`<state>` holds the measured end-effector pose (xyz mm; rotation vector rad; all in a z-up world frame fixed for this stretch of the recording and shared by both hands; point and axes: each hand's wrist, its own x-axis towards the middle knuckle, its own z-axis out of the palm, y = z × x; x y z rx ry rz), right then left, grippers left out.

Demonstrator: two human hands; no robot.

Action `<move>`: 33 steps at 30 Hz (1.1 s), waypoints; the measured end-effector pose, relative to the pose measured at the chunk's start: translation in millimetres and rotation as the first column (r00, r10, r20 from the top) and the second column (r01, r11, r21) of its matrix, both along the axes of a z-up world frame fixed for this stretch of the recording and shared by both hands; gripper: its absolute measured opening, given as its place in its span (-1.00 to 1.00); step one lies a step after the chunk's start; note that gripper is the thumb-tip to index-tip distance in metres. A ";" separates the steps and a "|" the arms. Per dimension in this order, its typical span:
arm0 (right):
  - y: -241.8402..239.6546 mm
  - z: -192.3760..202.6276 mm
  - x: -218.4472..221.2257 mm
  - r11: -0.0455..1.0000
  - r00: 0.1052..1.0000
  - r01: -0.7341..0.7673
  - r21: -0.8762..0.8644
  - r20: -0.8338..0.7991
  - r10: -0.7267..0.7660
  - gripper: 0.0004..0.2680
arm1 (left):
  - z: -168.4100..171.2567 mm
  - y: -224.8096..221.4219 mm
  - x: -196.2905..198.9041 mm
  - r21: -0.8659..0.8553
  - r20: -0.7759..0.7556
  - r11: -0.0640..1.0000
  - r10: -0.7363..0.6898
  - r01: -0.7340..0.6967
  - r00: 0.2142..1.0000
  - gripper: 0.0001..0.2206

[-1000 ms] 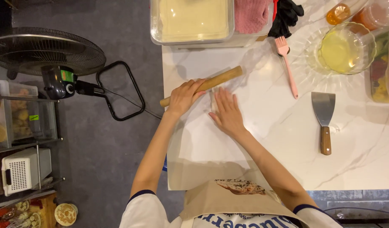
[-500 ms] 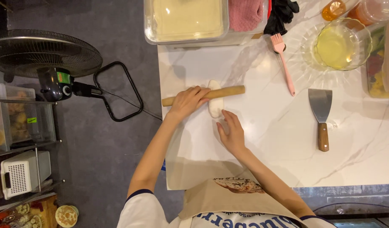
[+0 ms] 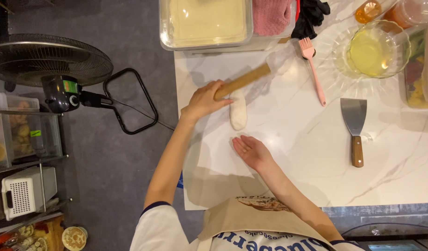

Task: Rolling out a piece of dough on a white counter using a wooden rolling pin.

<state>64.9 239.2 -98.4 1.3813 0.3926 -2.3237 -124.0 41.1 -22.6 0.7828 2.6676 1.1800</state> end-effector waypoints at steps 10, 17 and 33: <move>-6.9 -18.8 -48.9 0.965 0.955 0.260 -0.039 0.156 -0.251 -0.68 | 0.2 -22.8 66.5 -0.165 -0.083 0.984 0.060 -0.073 0.995 -0.60; -25.5 -15.8 -66.8 0.988 0.969 -0.047 0.147 0.249 0.009 -0.73 | 2.5 -32.2 76.7 -0.059 -0.204 0.990 0.112 -0.127 0.972 -0.57; -31.3 -10.4 -71.7 0.918 0.971 -0.197 0.344 0.195 0.136 -0.80 | 15.9 -31.4 72.1 -0.042 -0.102 0.988 0.141 -0.146 0.985 -0.60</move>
